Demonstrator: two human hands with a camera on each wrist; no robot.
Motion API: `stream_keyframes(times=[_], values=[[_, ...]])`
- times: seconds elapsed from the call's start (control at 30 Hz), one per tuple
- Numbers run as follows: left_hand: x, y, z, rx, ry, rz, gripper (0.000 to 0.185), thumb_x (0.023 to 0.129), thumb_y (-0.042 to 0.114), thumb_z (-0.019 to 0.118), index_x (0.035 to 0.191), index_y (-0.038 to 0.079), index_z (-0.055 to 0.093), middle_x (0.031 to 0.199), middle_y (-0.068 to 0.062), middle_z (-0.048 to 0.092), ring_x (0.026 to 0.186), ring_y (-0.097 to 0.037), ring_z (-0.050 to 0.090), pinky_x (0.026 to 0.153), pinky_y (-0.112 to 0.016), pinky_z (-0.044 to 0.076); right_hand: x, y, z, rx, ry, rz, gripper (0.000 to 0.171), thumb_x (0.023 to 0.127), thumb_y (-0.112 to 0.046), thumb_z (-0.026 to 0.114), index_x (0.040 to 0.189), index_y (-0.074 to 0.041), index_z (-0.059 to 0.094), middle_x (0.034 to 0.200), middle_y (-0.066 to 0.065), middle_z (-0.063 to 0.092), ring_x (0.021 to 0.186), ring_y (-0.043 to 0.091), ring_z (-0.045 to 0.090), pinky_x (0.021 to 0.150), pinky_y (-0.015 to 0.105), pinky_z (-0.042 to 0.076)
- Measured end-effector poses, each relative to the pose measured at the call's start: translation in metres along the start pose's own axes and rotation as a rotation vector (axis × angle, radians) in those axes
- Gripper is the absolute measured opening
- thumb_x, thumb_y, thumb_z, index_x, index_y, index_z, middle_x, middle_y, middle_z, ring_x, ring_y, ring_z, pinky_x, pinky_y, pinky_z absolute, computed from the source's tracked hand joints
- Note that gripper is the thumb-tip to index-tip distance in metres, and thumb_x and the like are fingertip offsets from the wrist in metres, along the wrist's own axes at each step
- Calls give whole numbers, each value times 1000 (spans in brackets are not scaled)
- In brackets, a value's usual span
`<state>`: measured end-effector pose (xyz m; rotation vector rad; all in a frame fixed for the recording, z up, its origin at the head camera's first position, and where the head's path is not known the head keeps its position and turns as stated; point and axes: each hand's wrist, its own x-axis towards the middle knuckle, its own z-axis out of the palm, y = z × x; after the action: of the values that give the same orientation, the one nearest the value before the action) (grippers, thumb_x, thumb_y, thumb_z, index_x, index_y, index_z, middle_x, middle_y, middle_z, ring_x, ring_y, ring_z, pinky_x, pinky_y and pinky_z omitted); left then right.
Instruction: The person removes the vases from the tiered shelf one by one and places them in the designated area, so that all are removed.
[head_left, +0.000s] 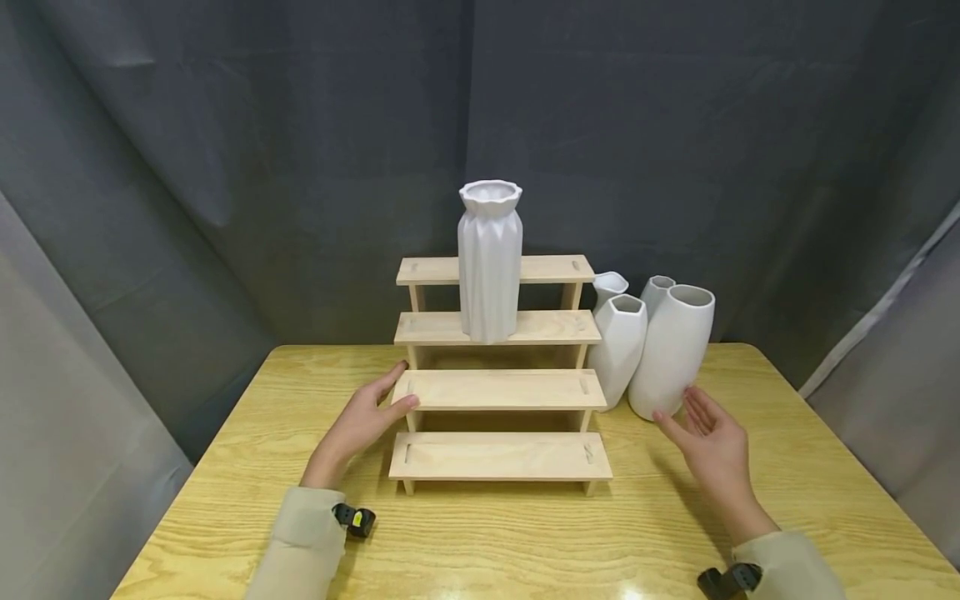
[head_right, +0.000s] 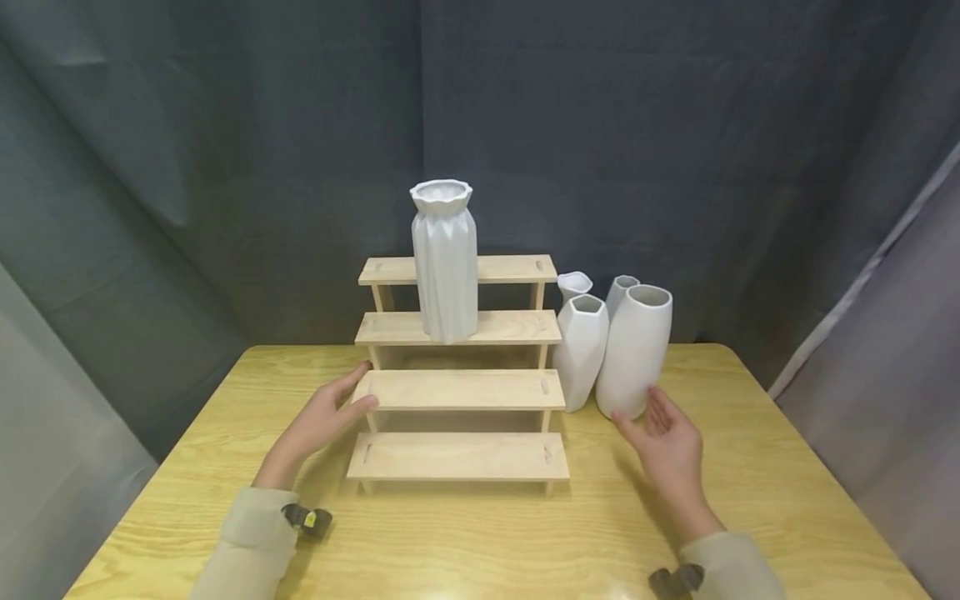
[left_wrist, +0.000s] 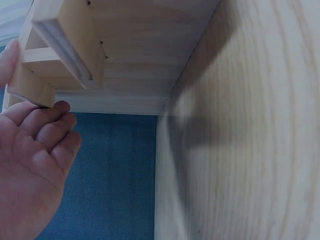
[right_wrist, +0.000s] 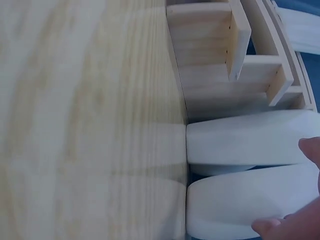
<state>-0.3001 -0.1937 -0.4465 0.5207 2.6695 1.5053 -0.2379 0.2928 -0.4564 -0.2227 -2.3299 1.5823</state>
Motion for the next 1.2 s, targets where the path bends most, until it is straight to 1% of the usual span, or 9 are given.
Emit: stream_keyframes(times=[0.13,0.27,0.37,0.53,0.6,0.8,0.87,1.03,1.2], values=[[0,-1,0,-2,-1,4,83,95,53,60,157,10,26,161,-2,23,146,-29,21,117,-47,21,-5,-6,2,7,-7,-1,84,90,-32,74,155,-2,29,154,19,34,140,36,35,105,21,37],[0,0,0,0,0,6,82,95,53,60,157,12,26,160,-1,23,146,-28,21,117,-46,21,-9,-12,3,24,-3,-6,82,90,-30,75,154,-4,32,154,18,37,139,33,38,104,22,38],[0,1,0,0,1,13,82,95,52,60,157,11,27,160,-3,23,146,-29,21,117,-47,21,-13,-16,4,39,5,-25,78,90,-26,75,152,-3,35,151,17,41,136,30,42,101,19,40],[-1,0,0,-4,5,1,83,94,53,61,157,11,27,160,-2,24,146,-29,22,116,-48,22,-21,-25,8,64,18,-68,72,89,-23,76,148,-1,42,146,19,48,131,25,49,96,16,44],[-1,0,0,-4,7,-3,83,93,54,61,157,12,27,160,-1,24,146,-28,22,117,-47,22,-24,-29,10,82,21,-83,71,89,-21,77,147,0,43,145,20,49,129,21,51,95,16,44],[0,-1,0,7,9,8,82,94,53,60,157,12,27,160,-3,24,146,-29,22,117,-48,22,-29,-37,15,200,16,-119,68,86,-8,79,144,5,45,143,23,49,125,14,54,96,16,44],[1,-1,0,6,8,10,82,94,53,60,157,12,27,161,-3,24,146,-30,22,117,-48,21,-30,-40,17,221,15,-135,67,85,-6,79,142,5,47,141,22,51,124,12,55,96,17,44],[0,0,0,-2,1,13,82,95,52,60,157,10,27,160,-2,23,146,-29,21,117,-47,21,-33,-48,22,236,14,-177,63,84,-3,79,139,5,49,136,15,57,122,11,56,96,18,45],[-1,0,0,4,5,11,82,95,52,60,157,10,27,160,-2,24,146,-29,21,117,-48,21,-36,-57,27,287,3,-224,61,82,3,78,137,5,51,131,7,61,122,14,56,97,20,45]])
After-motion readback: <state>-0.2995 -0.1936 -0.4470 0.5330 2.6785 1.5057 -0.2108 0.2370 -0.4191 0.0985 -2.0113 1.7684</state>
